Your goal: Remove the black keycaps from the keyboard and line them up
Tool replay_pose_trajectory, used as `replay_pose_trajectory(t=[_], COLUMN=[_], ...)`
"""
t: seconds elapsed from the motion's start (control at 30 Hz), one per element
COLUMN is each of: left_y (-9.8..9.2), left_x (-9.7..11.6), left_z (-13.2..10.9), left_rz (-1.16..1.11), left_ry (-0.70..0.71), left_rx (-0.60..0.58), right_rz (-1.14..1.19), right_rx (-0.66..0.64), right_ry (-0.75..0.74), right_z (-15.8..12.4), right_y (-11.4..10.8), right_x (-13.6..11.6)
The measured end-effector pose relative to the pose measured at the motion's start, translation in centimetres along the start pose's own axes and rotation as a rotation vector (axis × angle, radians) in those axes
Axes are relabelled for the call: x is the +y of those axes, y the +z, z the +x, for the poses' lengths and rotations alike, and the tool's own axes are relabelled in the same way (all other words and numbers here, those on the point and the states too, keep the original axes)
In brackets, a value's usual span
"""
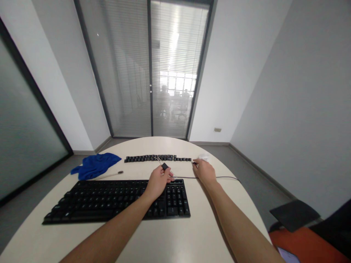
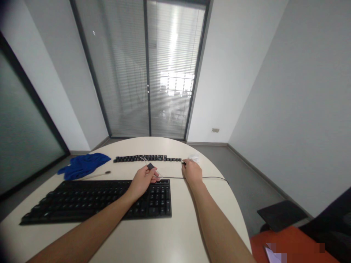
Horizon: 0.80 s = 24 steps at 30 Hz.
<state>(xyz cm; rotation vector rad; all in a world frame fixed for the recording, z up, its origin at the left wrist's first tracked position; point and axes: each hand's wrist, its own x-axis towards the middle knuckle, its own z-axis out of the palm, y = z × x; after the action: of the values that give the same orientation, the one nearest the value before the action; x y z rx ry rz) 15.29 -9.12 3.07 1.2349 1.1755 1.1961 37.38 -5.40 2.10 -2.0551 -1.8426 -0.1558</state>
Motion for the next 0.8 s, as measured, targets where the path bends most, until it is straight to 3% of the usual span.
replay_pose_trajectory(t=[0.37,0.8], left_y=[-0.06,-0.09], left_x=[0.11,-0.22], left_z=[-0.17,-0.03], left_rz=[-0.004,-0.019], left_ry=[-0.002,0.012], left_rx=[-0.003,-0.01], right_rz=[0.013,-0.038], right_rx=[0.03,-0.023], right_ry=[-0.003,0.03], right_z=[0.17,0.17], right_y=[-0.05,-0.69], right_x=[0.13,-0.33])
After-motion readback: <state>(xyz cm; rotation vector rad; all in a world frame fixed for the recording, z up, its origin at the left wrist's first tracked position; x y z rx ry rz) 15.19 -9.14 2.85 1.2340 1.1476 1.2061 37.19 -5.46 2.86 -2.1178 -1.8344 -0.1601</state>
